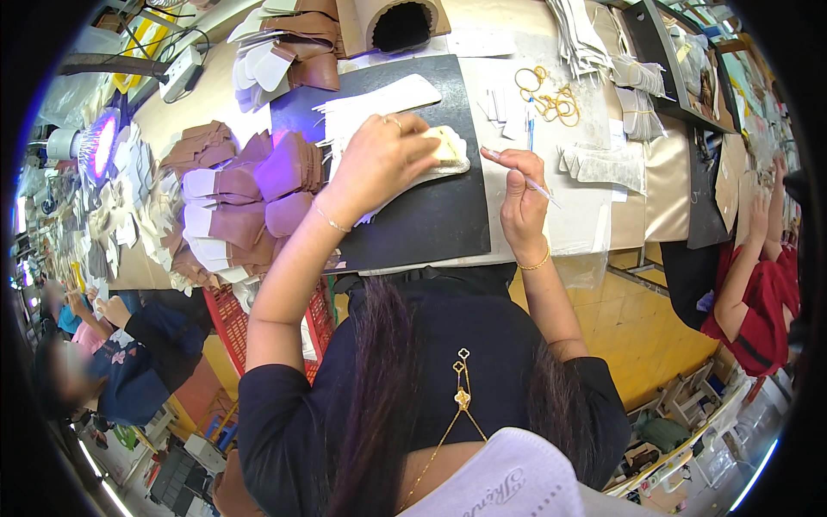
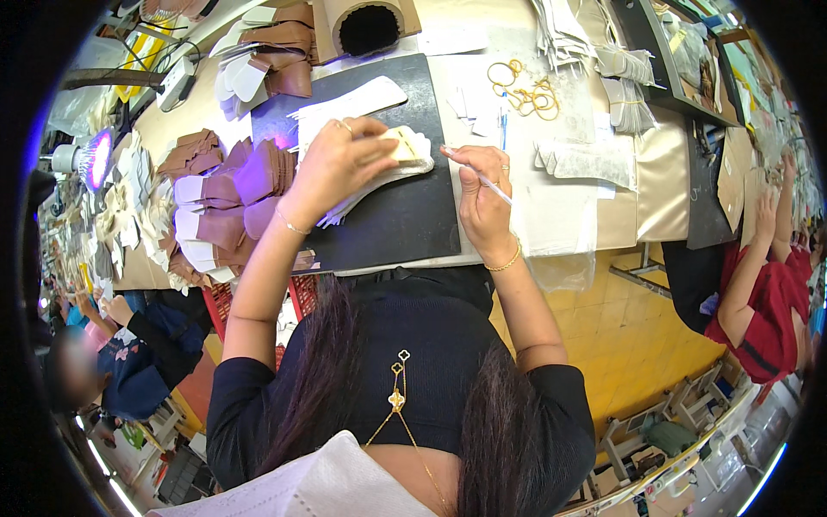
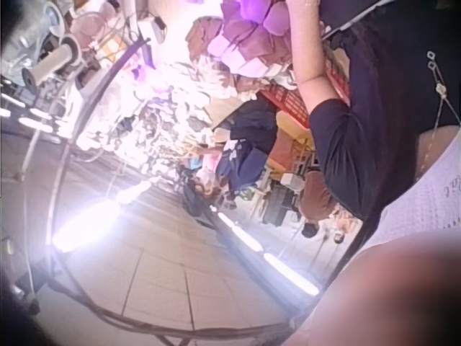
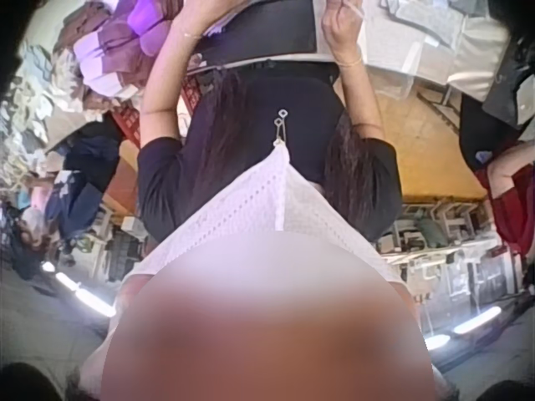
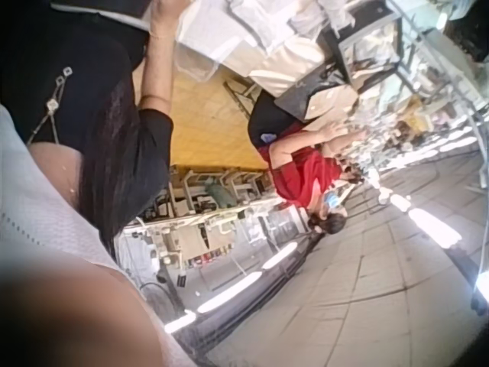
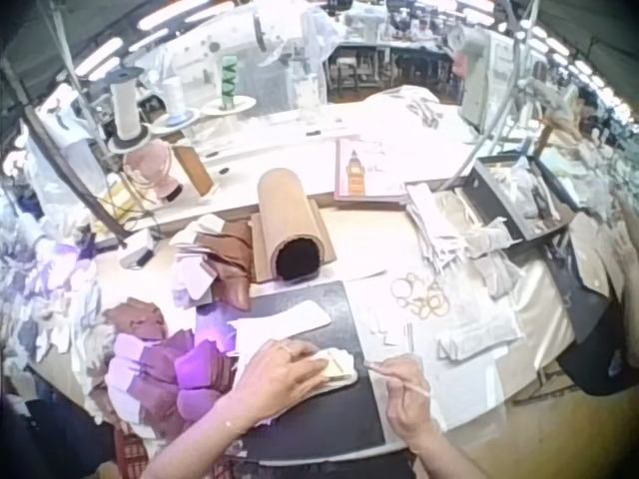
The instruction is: The person uses a pen and a small template to mark multiple white fabric pieces on a table. They repeatedly pick up a piece, place the template, trace or mark, then set the piece aside. The person also handles a bundle of similar fabric pieces, separating and restacking them.
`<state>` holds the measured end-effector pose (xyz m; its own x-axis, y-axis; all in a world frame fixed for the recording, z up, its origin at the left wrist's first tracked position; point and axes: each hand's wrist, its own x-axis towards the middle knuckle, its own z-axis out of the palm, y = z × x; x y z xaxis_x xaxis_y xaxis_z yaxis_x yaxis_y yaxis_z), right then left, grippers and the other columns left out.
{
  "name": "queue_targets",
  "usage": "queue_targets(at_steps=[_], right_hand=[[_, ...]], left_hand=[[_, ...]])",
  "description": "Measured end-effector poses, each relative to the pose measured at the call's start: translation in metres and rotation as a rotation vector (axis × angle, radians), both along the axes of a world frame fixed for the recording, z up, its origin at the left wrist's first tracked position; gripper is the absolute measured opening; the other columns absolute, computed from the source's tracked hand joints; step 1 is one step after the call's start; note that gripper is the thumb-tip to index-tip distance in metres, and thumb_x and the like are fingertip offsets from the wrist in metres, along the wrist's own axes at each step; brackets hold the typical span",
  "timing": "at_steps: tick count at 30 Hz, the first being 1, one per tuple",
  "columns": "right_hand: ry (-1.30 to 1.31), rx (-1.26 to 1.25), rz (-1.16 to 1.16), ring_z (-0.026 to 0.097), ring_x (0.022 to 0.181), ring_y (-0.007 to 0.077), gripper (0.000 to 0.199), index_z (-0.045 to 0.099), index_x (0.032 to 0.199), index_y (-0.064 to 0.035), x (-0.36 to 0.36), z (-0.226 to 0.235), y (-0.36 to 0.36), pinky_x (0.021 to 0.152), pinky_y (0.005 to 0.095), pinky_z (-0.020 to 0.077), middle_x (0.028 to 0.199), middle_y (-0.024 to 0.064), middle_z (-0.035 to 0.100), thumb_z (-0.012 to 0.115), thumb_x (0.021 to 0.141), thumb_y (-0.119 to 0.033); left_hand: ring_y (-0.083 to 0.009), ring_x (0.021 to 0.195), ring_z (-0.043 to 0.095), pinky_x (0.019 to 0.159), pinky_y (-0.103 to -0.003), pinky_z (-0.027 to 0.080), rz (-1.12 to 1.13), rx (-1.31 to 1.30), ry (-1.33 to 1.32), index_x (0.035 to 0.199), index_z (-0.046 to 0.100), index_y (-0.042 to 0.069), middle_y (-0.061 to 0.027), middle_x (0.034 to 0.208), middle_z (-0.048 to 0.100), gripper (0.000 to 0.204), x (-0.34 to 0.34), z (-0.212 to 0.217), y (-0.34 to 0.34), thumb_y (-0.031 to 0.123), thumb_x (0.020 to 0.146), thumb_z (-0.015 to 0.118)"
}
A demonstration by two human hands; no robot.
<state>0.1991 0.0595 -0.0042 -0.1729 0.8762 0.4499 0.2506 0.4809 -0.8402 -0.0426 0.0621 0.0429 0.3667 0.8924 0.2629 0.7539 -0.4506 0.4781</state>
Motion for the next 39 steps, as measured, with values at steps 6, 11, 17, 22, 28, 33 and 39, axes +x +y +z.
queue_targets(at_steps=[6, 11, 17, 22, 28, 33, 39], right_hand=[[0.002, -0.025, -0.005, 0.063, 0.094, 0.0244, 0.020, 0.065, 0.107, -0.0062, -0.002, 0.000, -0.004, 0.094, 0.0368, 0.0412, 0.101, 0.0087, 0.072, 0.052, 0.106, -0.022], [-0.059, -0.031, 0.037, 0.063, 0.099, 0.0227, 0.025, 0.061, 0.108, -0.0028, 0.000, 0.002, -0.005, 0.093, 0.0356, 0.0472, 0.104, 0.0113, 0.063, 0.047, 0.109, -0.023], [-0.076, -0.040, 0.036, 0.064, 0.096, 0.0244, 0.018, 0.065, 0.107, -0.0042, -0.002, 0.006, -0.004, 0.092, 0.0363, 0.0452, 0.103, 0.0105, 0.069, 0.053, 0.105, -0.018], [-0.194, 0.015, 0.073, 0.066, 0.087, 0.0239, 0.010, 0.068, 0.102, -0.0054, -0.015, 0.012, 0.000, 0.090, 0.0360, 0.0442, 0.097, 0.0072, 0.073, 0.063, 0.099, -0.013], [-0.337, 0.079, 0.086, 0.068, 0.083, 0.0215, 0.007, 0.068, 0.098, -0.0063, -0.023, 0.018, 0.006, 0.084, 0.0363, 0.0433, 0.093, 0.0030, 0.073, 0.067, 0.095, -0.012], [-0.415, 0.152, 0.106, 0.067, 0.082, 0.0209, 0.005, 0.067, 0.095, -0.0072, -0.024, 0.021, 0.006, 0.084, 0.0372, 0.0424, 0.091, 0.0023, 0.072, 0.067, 0.094, -0.012], [-0.374, 0.095, 0.118, 0.066, 0.084, 0.0215, 0.008, 0.066, 0.095, -0.0071, -0.003, 0.030, -0.007, 0.084, 0.0379, 0.0432, 0.092, 0.0035, 0.072, 0.065, 0.097, -0.015]], left_hand=[[-0.0222, 0.098, 0.064, 0.083, -0.036, 0.048, 0.018, 0.069, 0.011, 0.097, 0.078, 0.012, -0.0040, 0.106, 0.070, 0.023, 0.013, -0.018, -0.021, 0.022, 0.077, 0.083], [-0.0217, 0.099, 0.063, 0.083, -0.035, 0.047, 0.044, 0.080, 0.002, 0.098, 0.079, 0.012, -0.0034, 0.107, 0.070, 0.023, 0.013, -0.024, -0.021, 0.022, 0.077, 0.083], [-0.0218, 0.099, 0.063, 0.083, -0.035, 0.047, 0.044, 0.068, 0.000, 0.097, 0.079, 0.012, -0.0037, 0.107, 0.070, 0.022, 0.014, -0.024, -0.021, 0.022, 0.078, 0.082], [-0.0221, 0.099, 0.063, 0.085, -0.036, 0.047, 0.042, 0.058, -0.002, 0.097, 0.079, 0.012, -0.0044, 0.107, 0.070, 0.021, 0.015, -0.024, -0.022, 0.021, 0.078, 0.082], [-0.0231, 0.101, 0.061, 0.085, -0.038, 0.045, 0.042, 0.057, 0.003, 0.095, 0.076, 0.013, -0.0046, 0.105, 0.067, 0.018, 0.017, -0.027, -0.022, 0.026, 0.082, 0.077], [-0.0239, 0.100, 0.061, 0.085, -0.038, 0.045, 0.042, 0.052, 0.009, 0.095, 0.076, 0.012, -0.0054, 0.106, 0.067, 0.018, 0.017, -0.030, -0.023, 0.026, 0.083, 0.077], [-0.0241, 0.102, 0.060, 0.088, -0.037, 0.044, 0.013, 0.012, -0.037, 0.103, 0.074, 0.012, -0.0066, 0.105, 0.066, 0.026, 0.012, -0.030, -0.021, 0.025, 0.082, 0.078]])
